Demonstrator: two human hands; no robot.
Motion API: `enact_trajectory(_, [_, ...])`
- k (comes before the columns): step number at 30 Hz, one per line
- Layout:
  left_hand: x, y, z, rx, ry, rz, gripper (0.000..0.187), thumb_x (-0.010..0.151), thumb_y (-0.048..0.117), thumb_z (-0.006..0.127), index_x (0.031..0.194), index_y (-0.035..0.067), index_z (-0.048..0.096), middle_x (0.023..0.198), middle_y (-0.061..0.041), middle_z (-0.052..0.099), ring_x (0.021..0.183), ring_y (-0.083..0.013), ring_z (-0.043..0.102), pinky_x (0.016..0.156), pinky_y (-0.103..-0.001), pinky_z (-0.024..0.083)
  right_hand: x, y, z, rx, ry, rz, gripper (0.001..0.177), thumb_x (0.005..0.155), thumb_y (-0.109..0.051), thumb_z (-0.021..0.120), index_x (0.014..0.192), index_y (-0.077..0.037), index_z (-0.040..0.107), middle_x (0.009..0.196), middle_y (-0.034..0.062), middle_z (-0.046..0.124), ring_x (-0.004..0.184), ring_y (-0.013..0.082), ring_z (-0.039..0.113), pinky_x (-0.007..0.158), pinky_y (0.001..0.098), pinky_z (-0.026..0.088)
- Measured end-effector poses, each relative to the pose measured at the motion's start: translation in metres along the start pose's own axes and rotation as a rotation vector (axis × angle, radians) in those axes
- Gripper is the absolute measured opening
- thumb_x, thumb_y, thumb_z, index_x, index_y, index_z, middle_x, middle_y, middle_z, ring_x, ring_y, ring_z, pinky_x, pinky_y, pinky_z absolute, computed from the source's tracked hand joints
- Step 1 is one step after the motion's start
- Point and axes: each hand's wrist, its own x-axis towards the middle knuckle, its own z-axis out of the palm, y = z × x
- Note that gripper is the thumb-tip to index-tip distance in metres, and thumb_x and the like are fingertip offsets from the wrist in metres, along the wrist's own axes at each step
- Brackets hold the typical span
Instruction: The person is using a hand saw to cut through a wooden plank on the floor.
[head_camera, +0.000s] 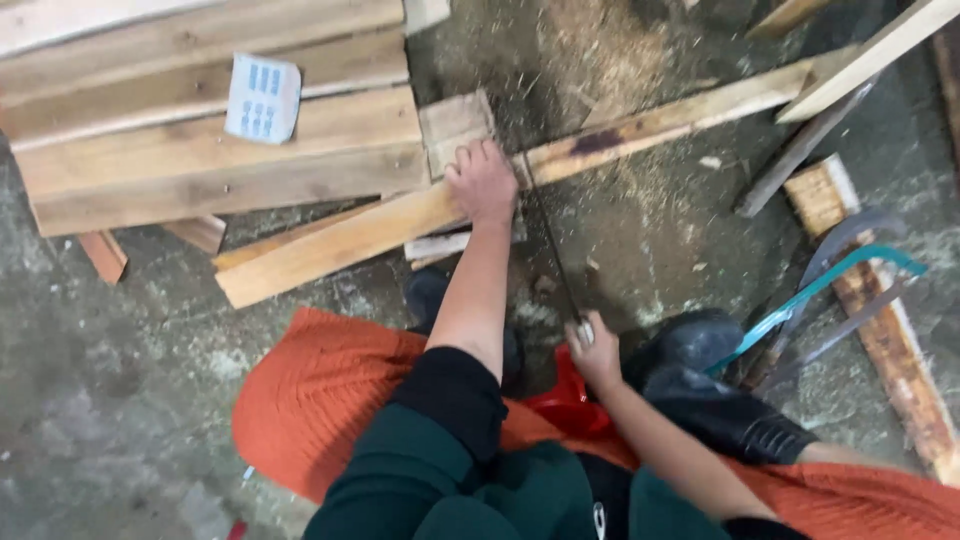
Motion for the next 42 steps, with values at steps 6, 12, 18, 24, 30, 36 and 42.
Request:
enact_trajectory(6, [0.003, 0.003, -0.005, 0.029, -0.033, -0.030, 0.014, 0.088, 0.028, 0.060, 0.081, 0.017, 0.056, 0.079, -0.002, 0.053, 0.083, -0.0255, 0.056, 0.072, -0.043, 0.042, 0.113, -0.065, 0.042, -0.001, 0.112, -0.191, 0.051, 0.092, -0.047, 0.076, 0.126, -0.012, 0.063, 0.086, 0.0267, 0.072, 0.088, 0.0448, 0.073, 0.074, 0.0570, 0.055])
enact_trajectory(12, [0.000, 0.001, 0.000, -0.001, -0.029, -0.025, 0.016, 0.090, 0.030, 0.056, 0.080, 0.017, 0.053, 0.079, -0.002, 0.049, 0.080, -0.0262, 0.053, 0.069, -0.043, 0.038, 0.039, -0.027, 0.006, 0.068, 0.001, -0.002, 0.050, 0.089, -0.039, 0.077, 0.129, -0.010, 0.064, 0.092, 0.0242, 0.075, 0.097, 0.0420, 0.073, 0.076, 0.0532, 0.057])
enact_trajectory(18, [0.003, 0.001, -0.002, -0.026, -0.022, -0.028, 0.018, 0.088, 0.031, 0.057, 0.081, 0.015, 0.053, 0.080, -0.005, 0.050, 0.083, -0.0286, 0.053, 0.071, -0.046, 0.040, 0.017, -0.015, 0.008, -0.012, 0.052, -0.069, 0.040, 0.090, -0.036, 0.079, 0.122, -0.015, 0.068, 0.086, 0.0214, 0.076, 0.088, 0.0420, 0.075, 0.071, 0.0510, 0.060])
enact_trajectory(24, [0.003, 0.001, -0.007, 0.011, 0.001, 0.006, 0.015, 0.083, 0.027, 0.058, 0.078, 0.016, 0.051, 0.079, -0.003, 0.049, 0.082, -0.0255, 0.052, 0.071, -0.043, 0.037, 0.124, -0.093, 0.020, -0.112, 0.009, 0.016, 0.068, 0.089, -0.066, 0.069, 0.144, -0.029, 0.059, 0.112, 0.0173, 0.075, 0.112, 0.0396, 0.070, 0.096, 0.0583, 0.054])
enact_trajectory(30, [0.003, 0.002, -0.003, -0.006, 0.005, -0.033, 0.017, 0.087, 0.028, 0.059, 0.077, 0.017, 0.052, 0.078, -0.002, 0.048, 0.083, -0.0264, 0.051, 0.070, -0.045, 0.038, -0.003, 0.023, 0.013, -0.020, 0.015, 0.021, 0.041, 0.088, -0.044, 0.077, 0.123, -0.025, 0.068, 0.085, 0.0182, 0.077, 0.091, 0.0396, 0.075, 0.077, 0.0490, 0.059])
enact_trajectory(36, [0.009, 0.008, -0.022, 0.039, -0.171, -0.076, 0.016, 0.093, 0.029, 0.056, 0.083, 0.017, 0.058, 0.083, -0.001, 0.056, 0.088, -0.0244, 0.057, 0.077, -0.043, 0.041, 0.127, -0.100, 0.029, -0.048, 0.024, -0.141, 0.064, 0.098, -0.053, 0.067, 0.145, -0.011, 0.057, 0.122, 0.0218, 0.072, 0.121, 0.0391, 0.067, 0.105, 0.0576, 0.048])
enact_trajectory(42, [0.003, 0.001, -0.003, 0.015, -0.017, -0.023, 0.015, 0.085, 0.029, 0.058, 0.077, 0.019, 0.050, 0.079, -0.003, 0.047, 0.081, -0.0270, 0.051, 0.066, -0.045, 0.038, 0.025, 0.024, 0.026, -0.115, 0.124, -0.162, 0.064, 0.089, -0.036, 0.080, 0.139, 0.000, 0.062, 0.096, 0.0337, 0.073, 0.094, 0.0499, 0.072, 0.078, 0.0555, 0.057])
